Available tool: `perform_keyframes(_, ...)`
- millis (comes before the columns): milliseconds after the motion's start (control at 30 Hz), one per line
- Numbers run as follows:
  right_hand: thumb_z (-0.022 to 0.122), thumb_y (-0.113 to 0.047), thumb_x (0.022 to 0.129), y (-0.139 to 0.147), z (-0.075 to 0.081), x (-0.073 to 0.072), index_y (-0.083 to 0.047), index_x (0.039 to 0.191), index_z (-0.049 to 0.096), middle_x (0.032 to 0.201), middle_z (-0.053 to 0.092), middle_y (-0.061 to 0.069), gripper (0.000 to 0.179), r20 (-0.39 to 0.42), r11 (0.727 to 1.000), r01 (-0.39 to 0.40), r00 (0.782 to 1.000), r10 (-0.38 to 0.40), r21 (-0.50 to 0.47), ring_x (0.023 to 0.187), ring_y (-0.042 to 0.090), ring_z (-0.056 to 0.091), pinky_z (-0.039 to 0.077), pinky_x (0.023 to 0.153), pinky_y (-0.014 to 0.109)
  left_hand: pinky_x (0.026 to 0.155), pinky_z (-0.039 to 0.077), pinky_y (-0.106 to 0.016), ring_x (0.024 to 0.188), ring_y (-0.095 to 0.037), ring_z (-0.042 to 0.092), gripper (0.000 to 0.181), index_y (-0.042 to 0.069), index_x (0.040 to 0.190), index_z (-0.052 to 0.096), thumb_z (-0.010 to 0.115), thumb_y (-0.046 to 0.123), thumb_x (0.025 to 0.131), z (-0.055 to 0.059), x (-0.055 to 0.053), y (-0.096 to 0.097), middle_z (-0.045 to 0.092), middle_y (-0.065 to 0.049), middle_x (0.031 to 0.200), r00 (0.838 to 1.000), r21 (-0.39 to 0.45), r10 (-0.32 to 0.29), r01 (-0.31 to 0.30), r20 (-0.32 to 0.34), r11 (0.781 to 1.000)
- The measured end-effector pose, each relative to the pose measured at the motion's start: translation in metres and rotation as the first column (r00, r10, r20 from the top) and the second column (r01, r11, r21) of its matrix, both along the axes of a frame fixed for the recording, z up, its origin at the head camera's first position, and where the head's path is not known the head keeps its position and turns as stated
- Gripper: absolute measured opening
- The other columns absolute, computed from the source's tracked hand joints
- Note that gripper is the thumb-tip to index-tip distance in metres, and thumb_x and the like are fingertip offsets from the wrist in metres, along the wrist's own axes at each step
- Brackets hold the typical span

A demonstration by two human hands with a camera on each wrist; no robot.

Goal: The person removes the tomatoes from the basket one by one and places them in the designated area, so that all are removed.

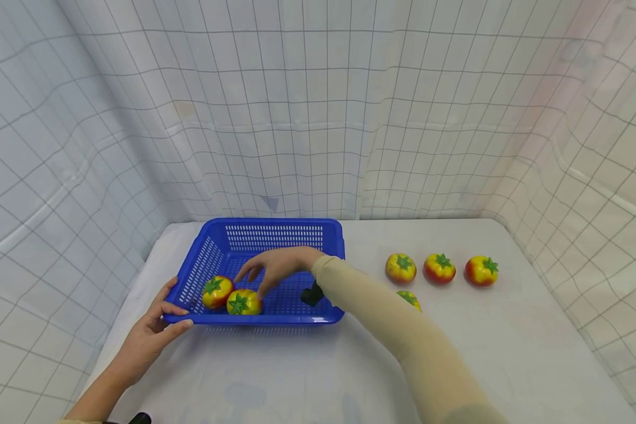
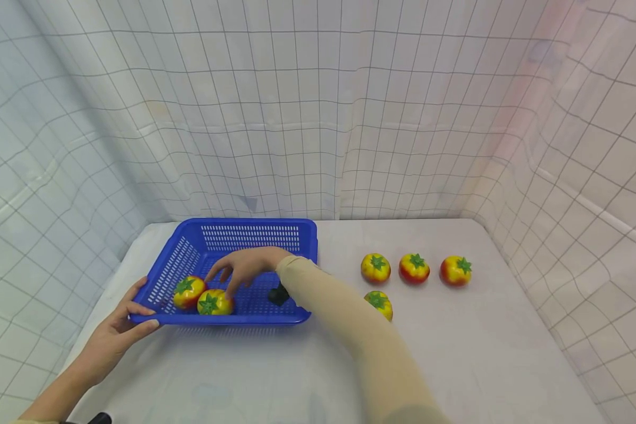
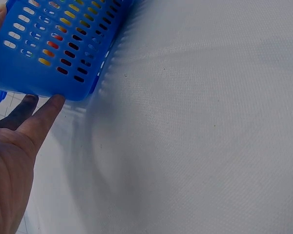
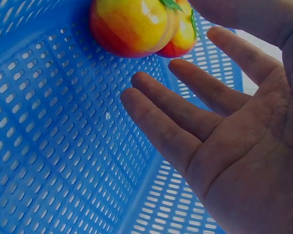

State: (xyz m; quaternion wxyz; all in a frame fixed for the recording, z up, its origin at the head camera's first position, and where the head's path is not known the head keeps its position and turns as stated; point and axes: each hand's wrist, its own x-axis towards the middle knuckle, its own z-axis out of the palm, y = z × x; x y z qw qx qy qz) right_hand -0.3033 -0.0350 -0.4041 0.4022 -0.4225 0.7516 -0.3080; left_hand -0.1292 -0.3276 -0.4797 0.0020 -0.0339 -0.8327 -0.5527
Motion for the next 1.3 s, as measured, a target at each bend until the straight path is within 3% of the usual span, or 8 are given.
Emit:
perform_keyframes(367, 0.078, -0.009, 0.090, -0.012, -0.006, -0.003, -0.019, 0.143, 0.059, 0.140, 0.058, 0.007, 0.058, 0.038, 0.998, -0.016, 0.999, 0.013, 0.056, 0.131, 0.027, 0.053, 0.055, 0.090, 0.030, 0.088, 0.045, -0.009, 0.143, -0.064, 0.014, 0.032, -0.002, 0.120, 0.052, 0.065, 0.021, 0.103, 0.002, -0.001, 0.001, 0.001, 0.014, 0.171, 1.000, -0.012, 0.005, -0.004, 0.003, 1.000)
perform_keyframes(633, 0.081, -0.009, 0.087, -0.015, -0.013, -0.002, -0.024, 0.140, 0.061, 0.130, 0.060, -0.001, 0.058, 0.034, 0.997, -0.026, 0.999, 0.023, 0.079, 0.115, 0.012, 0.057, 0.054, 0.088, 0.027, 0.087, 0.045, -0.008, 0.144, -0.063, 0.013, 0.030, -0.002, 0.120, 0.052, 0.065, 0.019, 0.103, 0.003, 0.000, 0.002, 0.000, 0.010, 0.171, 1.000, -0.012, 0.009, -0.009, -0.001, 1.000)
perform_keyframes(833, 0.084, -0.012, 0.086, -0.018, -0.016, 0.000, -0.026, 0.142, 0.059, 0.135, 0.057, 0.000, 0.063, 0.024, 0.995, -0.036, 0.999, 0.034, 0.094, 0.115, 0.011, 0.057, 0.054, 0.088, 0.025, 0.087, 0.046, -0.008, 0.144, -0.063, 0.014, 0.030, -0.003, 0.120, 0.052, 0.065, 0.017, 0.102, 0.004, 0.001, 0.002, 0.000, 0.006, 0.172, 1.000, 0.002, 0.009, -0.009, -0.002, 1.000)
perform_keyframes(1300, 0.082, -0.005, 0.086, -0.021, -0.023, 0.002, -0.023, 0.138, 0.055, 0.136, 0.056, 0.004, 0.061, 0.106, 0.994, 0.005, 0.994, -0.017, 0.113, 0.113, 0.014, 0.058, 0.057, 0.087, 0.030, 0.087, 0.046, -0.009, 0.144, -0.063, 0.012, 0.030, -0.004, 0.120, 0.052, 0.065, 0.016, 0.102, 0.003, 0.001, 0.001, 0.000, 0.009, 0.172, 1.000, 0.012, 0.004, -0.004, -0.003, 1.000)
